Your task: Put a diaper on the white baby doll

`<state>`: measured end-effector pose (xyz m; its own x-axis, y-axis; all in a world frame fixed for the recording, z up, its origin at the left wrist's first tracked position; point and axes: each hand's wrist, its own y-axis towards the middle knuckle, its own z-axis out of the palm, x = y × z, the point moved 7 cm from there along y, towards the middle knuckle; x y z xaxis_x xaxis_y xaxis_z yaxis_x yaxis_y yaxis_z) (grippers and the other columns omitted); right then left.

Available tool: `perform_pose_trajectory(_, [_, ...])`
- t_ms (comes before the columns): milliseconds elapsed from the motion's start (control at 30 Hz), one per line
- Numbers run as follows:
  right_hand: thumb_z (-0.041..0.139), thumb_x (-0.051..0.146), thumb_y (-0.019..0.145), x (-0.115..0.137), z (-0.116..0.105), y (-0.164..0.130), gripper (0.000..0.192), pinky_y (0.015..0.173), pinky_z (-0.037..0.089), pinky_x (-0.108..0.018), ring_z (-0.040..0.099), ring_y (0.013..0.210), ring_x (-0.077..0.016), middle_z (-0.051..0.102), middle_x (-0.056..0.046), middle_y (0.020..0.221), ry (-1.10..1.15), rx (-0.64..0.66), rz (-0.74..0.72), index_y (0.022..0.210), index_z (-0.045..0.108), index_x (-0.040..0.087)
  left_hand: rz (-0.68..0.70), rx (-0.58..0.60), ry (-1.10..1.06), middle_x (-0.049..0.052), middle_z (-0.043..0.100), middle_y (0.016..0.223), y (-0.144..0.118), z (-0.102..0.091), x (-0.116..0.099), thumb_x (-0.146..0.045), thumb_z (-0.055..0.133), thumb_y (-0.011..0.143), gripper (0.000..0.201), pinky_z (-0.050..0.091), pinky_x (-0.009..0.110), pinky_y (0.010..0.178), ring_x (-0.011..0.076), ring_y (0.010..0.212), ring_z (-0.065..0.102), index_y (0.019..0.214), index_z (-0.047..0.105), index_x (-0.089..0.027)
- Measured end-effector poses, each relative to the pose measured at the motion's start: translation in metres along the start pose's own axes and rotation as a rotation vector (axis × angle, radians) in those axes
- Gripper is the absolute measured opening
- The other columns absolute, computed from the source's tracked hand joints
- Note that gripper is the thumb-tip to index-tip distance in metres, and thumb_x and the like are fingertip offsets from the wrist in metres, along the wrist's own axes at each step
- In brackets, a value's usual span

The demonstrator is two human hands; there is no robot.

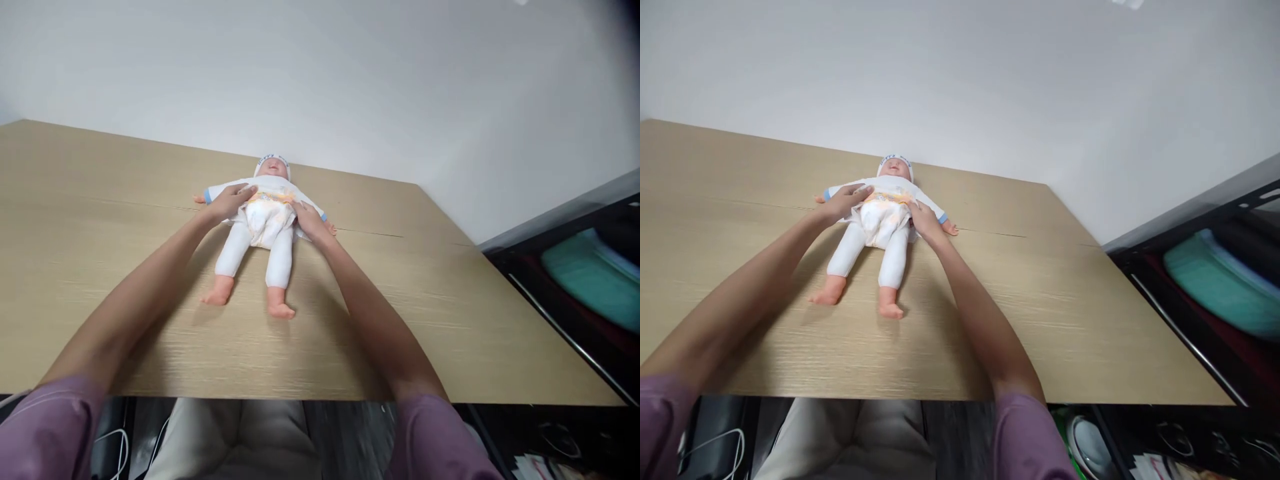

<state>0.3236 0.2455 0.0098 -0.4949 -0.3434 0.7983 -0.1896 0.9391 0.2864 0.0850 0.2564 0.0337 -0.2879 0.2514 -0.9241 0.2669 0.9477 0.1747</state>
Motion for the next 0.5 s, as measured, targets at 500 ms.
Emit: perform_pose_trajectory(500, [0.076,0.077,0.094,-0.006,-0.009,-0.077,0.052,0.078,0.059,-0.036,0.065,0.080,-0.0215,0.067,0.000,0.084,0.316,0.197,0.226,0.095,0.063,0.026,-0.204,0.236,-0.167,0.001,0.056,0.069,-0.071,0.016,0.003,-0.078,0.080,0.095,0.064,0.029,0.031,0.058,0.0149,0.058,0.047,0.070,0.058,-0.023])
